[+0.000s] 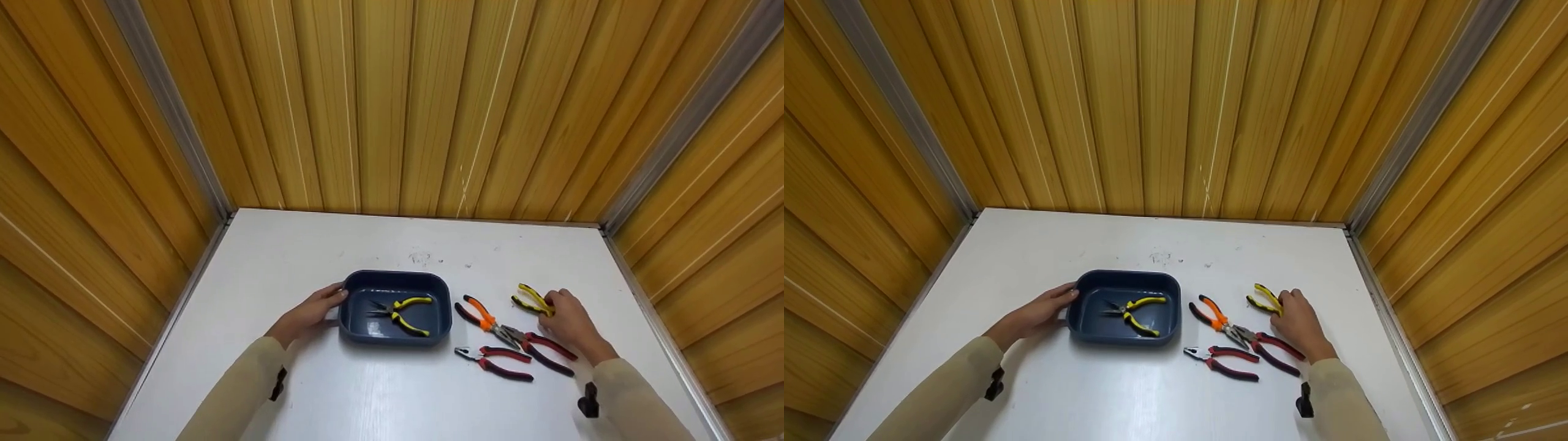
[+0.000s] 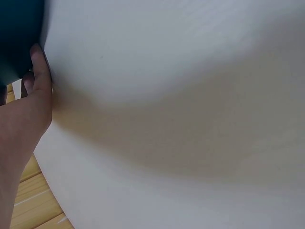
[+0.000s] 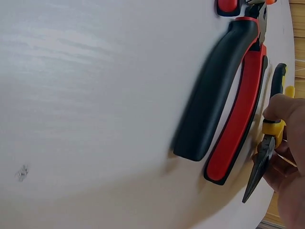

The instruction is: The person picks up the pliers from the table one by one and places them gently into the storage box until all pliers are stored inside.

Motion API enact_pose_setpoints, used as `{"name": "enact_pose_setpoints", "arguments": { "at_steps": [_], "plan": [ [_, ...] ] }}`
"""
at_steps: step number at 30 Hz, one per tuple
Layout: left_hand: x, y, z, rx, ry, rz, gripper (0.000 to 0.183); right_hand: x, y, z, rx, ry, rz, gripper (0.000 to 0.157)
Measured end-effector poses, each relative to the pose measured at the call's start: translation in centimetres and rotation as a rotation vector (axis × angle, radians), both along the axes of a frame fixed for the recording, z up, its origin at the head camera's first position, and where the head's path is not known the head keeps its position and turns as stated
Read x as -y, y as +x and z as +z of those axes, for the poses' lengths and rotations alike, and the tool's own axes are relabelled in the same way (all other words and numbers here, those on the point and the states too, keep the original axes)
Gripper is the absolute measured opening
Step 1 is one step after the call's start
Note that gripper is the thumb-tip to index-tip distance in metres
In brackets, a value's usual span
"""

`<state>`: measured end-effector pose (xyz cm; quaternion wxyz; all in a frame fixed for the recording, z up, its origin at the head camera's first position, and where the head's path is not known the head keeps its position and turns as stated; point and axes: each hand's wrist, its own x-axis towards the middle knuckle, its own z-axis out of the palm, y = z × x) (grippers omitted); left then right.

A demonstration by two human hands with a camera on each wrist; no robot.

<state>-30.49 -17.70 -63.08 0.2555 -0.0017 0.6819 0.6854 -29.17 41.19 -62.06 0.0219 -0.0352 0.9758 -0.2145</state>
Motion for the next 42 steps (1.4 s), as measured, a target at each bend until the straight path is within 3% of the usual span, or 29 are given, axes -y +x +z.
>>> {"name": "enact_pose_setpoints", "arguments": {
  "at_steps": [10,23,37,42],
  "plan": [
    [0.3,0.2,0.1,-0.001,-0.038,-0.004,0.068,1.8,-0.5,0.5,-0.010,-0.059,0.038,0.037],
    [0.4,0.1,-0.2,0.001,0.021,-0.018,0.064,5.9,-1.3,2.7,-0.103,-0.125,0.146,0.032],
    [0.0,0.2,0.1,-0.002,-0.028,-0.005,0.064,9.1,-1.6,3.8,-0.191,-0.166,0.239,0.029],
    [0.0,0.1,0.2,0.004,0.019,-0.006,0.064,10.0,-1.8,4.2,-0.179,-0.180,0.253,0.029]
  ]
}}
